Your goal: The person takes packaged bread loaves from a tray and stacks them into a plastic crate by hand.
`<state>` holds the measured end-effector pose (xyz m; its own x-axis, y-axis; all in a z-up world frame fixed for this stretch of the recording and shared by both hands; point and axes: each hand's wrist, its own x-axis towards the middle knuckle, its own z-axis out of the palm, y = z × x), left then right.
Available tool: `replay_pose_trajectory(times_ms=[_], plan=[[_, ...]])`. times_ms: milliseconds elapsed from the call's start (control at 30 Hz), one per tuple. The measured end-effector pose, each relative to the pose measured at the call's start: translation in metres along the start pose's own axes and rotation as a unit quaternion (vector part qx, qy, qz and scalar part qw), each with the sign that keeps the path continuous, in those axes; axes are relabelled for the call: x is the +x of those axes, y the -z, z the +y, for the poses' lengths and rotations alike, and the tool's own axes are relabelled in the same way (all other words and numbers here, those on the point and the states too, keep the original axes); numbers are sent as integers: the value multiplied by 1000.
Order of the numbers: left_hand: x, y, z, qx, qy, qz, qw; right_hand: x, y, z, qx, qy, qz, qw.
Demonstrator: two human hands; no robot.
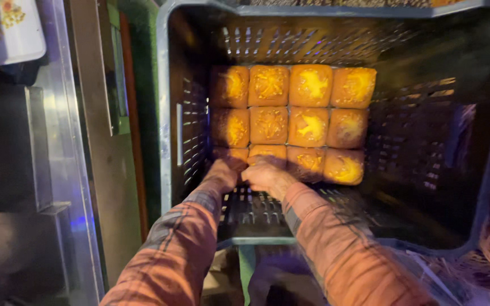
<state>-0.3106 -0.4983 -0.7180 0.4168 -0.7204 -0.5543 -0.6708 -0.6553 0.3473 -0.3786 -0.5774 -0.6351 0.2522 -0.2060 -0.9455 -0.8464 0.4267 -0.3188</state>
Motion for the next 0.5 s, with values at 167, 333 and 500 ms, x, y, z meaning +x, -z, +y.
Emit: replay_pose_trajectory(times_ms=[167,333,500], plan=[[-14,-35,-25,116,-89,245,958,11,2,8,32,1,3,999],[-9,-67,-41,214,-164,479,835,2,23,-7,-230,80,-31,969],[-13,-86,-60,14,190,-86,978,-16,35,-24,-564,185,-111,797]])
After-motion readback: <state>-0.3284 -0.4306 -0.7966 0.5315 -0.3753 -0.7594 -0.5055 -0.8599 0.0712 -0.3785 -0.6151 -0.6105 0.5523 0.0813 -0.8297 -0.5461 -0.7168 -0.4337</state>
